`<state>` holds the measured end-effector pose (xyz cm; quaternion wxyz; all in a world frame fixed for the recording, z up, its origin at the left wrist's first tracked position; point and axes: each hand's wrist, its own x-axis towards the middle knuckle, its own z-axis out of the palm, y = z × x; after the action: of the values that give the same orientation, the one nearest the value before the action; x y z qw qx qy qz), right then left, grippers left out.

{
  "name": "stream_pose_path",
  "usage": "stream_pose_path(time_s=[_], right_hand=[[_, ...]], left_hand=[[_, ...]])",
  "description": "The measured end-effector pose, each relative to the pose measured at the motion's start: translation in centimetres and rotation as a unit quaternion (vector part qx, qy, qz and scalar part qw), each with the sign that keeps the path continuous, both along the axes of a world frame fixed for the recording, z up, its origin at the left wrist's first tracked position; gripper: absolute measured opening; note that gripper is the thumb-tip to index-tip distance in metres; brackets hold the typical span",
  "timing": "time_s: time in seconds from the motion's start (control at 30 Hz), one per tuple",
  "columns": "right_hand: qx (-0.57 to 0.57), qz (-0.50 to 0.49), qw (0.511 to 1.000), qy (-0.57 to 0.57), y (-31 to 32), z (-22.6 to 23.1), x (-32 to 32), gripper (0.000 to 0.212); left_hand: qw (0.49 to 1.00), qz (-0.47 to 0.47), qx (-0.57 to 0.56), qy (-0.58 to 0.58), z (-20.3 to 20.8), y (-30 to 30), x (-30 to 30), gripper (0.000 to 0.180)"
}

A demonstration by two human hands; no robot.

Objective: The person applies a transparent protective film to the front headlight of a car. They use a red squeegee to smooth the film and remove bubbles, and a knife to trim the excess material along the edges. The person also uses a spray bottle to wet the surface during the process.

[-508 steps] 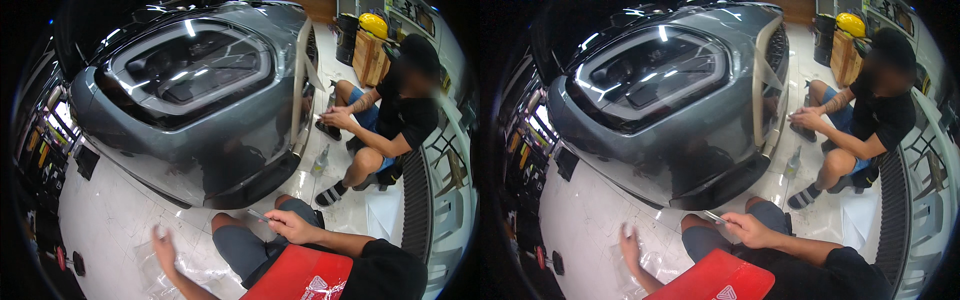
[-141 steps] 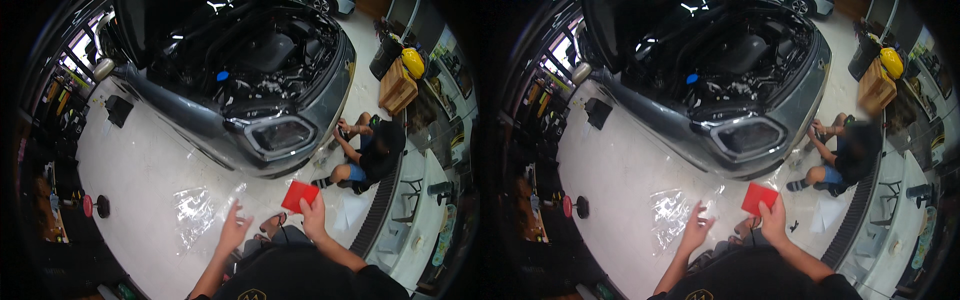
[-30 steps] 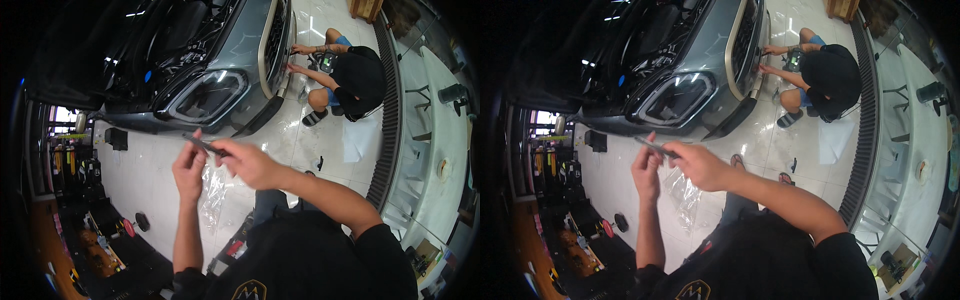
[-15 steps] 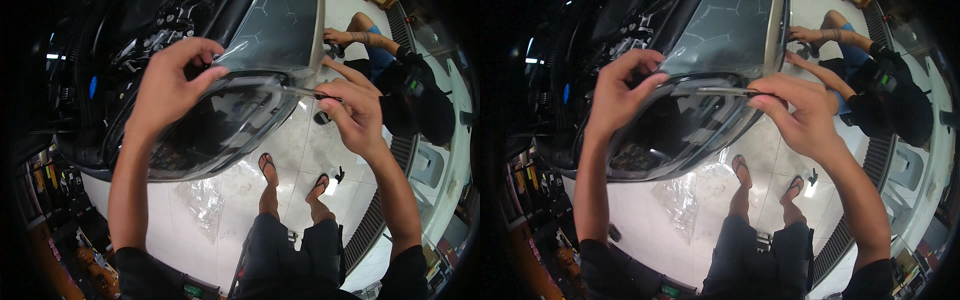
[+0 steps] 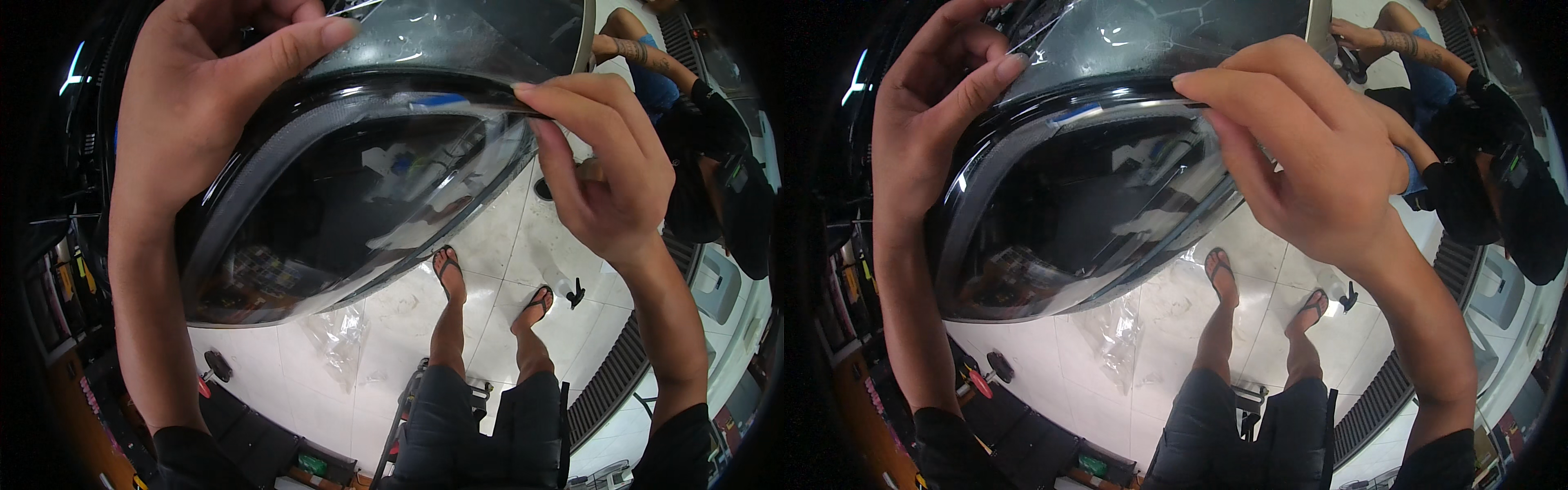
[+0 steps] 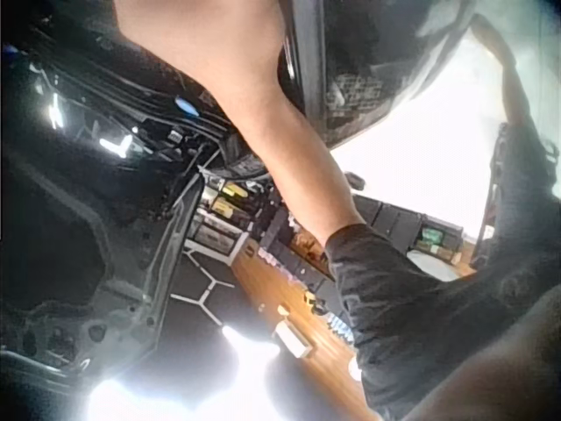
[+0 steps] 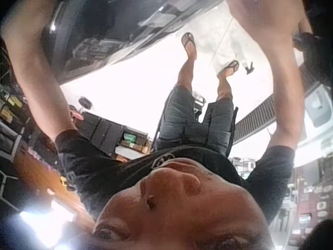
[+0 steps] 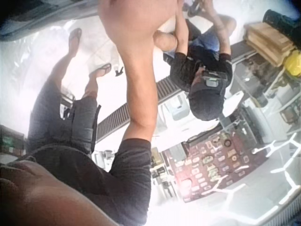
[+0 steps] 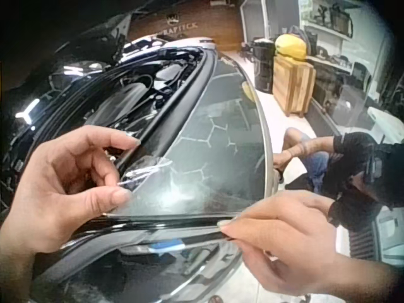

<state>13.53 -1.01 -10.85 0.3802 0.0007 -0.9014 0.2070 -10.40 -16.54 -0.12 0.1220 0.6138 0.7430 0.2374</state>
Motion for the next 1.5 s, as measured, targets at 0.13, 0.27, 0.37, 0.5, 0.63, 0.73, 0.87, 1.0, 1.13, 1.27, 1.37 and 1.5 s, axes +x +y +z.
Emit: stream_pose_path(time_s=[0.13, 0.27, 0.37, 0.5, 0.63, 0.73, 0.87, 1.0, 1.13, 1.27, 1.37, 1.5], right_hand=[[0.015, 0.004, 1.0, 0.01, -0.4, -0.6, -0.6, 0.035], [0.025, -0.015, 1.0, 0.005, -0.6, -0.7, -1.4, 0.035], [0.067, 0.0, 0.998, 0.013, -0.1, -0.5, -2.0, 0.036], [0.065, 0.002, 0.998, 0.015, 0.1, 0.0, -2.5, 0.036], [0.061, 0.009, 0.998, 0.015, 0.1, 0.3, -2.8, 0.037], [0.058, 0.015, 0.998, 0.013, 0.1, 0.6, -3.1, 0.037], [0.071, -0.003, 0.997, -0.002, -0.1, 0.6, -3.0, 0.036], [0.062, -0.007, 0.998, 0.003, -0.1, 0.4, -3.1, 0.036], [0.071, -0.013, 0.997, 0.003, -0.1, 0.5, -3.0, 0.037], [0.072, -0.001, 0.997, 0.008, 0.0, 0.7, -3.3, 0.038], [0.054, -0.004, 0.999, -0.006, -0.3, 0.7, -3.1, 0.038], [0.053, -0.006, 0.999, 0.007, -0.2, -0.3, -3.0, 0.039]], left_hand=[[1.0, -0.003, -0.004, 0.012, 0.0, -0.2, 0.0, 0.047], [1.0, -0.006, -0.007, 0.018, -0.1, -0.2, 0.0, 0.048], [1.0, -0.007, -0.01, 0.023, -0.2, -0.3, -0.1, 0.048], [0.999, -0.012, -0.011, 0.029, -0.3, -0.2, -0.2, 0.049], [0.999, -0.016, -0.01, 0.034, -0.3, -0.3, -0.4, 0.05], [0.999, -0.017, -0.008, 0.04, -0.2, -0.5, -0.5, 0.05], [0.999, -0.024, -0.002, 0.045, -0.5, -0.6, -0.7, 0.051], [0.998, -0.025, -0.001, 0.05, -0.6, -0.8, -0.8, 0.051], [0.998, -0.028, 0.0, 0.058, -0.6, -0.8, -0.9, 0.052], [0.998, -0.027, 0.0, 0.062, -0.5, -0.9, -1.0, 0.052], [0.997, -0.025, -0.001, 0.067, -0.5, -0.9, -1.2, 0.053], [0.997, -0.021, -0.001, 0.072, -0.5, -0.9, -1.3, 0.053]])
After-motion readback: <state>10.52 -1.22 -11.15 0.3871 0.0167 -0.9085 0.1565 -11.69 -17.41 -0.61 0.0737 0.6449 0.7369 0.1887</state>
